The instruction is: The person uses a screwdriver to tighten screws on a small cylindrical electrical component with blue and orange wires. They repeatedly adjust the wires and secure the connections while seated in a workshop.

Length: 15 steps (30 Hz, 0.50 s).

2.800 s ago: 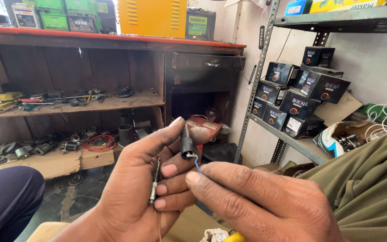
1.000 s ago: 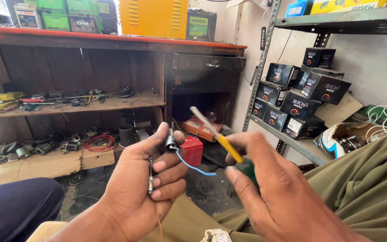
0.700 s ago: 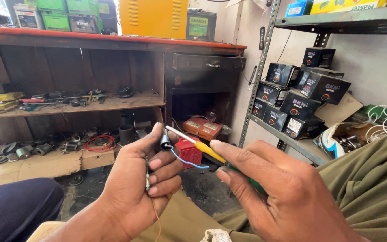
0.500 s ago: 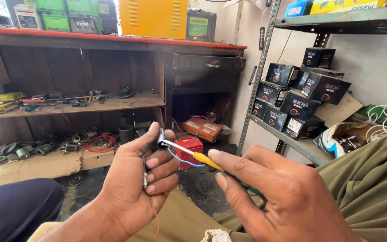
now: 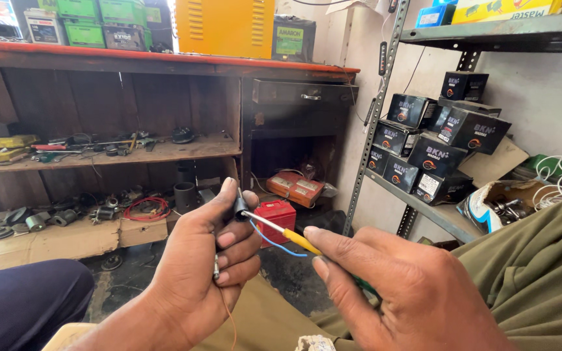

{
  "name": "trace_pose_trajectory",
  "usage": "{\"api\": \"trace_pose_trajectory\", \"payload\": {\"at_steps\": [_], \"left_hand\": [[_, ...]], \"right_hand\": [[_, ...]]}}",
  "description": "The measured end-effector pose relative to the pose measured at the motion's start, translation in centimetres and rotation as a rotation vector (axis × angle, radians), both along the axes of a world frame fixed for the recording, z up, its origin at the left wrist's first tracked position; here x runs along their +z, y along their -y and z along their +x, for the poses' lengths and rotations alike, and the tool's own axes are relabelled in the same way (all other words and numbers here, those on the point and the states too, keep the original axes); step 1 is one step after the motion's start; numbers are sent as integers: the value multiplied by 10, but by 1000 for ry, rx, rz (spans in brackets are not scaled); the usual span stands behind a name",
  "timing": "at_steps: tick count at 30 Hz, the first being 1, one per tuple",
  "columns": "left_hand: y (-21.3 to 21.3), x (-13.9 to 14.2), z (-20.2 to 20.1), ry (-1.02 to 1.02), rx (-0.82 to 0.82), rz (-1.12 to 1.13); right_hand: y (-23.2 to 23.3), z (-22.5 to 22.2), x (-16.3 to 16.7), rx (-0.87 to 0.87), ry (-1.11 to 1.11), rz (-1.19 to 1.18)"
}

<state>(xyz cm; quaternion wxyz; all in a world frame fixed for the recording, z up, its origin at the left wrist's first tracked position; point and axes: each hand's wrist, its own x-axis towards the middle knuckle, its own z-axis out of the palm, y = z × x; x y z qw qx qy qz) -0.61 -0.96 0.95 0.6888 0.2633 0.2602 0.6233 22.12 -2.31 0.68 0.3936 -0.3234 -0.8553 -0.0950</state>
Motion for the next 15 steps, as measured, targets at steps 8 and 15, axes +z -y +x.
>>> {"api": "trace_pose_trajectory", "payload": {"at_steps": [8, 15], "left_hand": [[1, -1, 4, 11, 24, 20], [1, -3, 3, 8, 29, 46]], "right_hand": [[-4, 2, -10, -53, 61, 41], [-6, 0, -8, 85, -49, -136]]}}
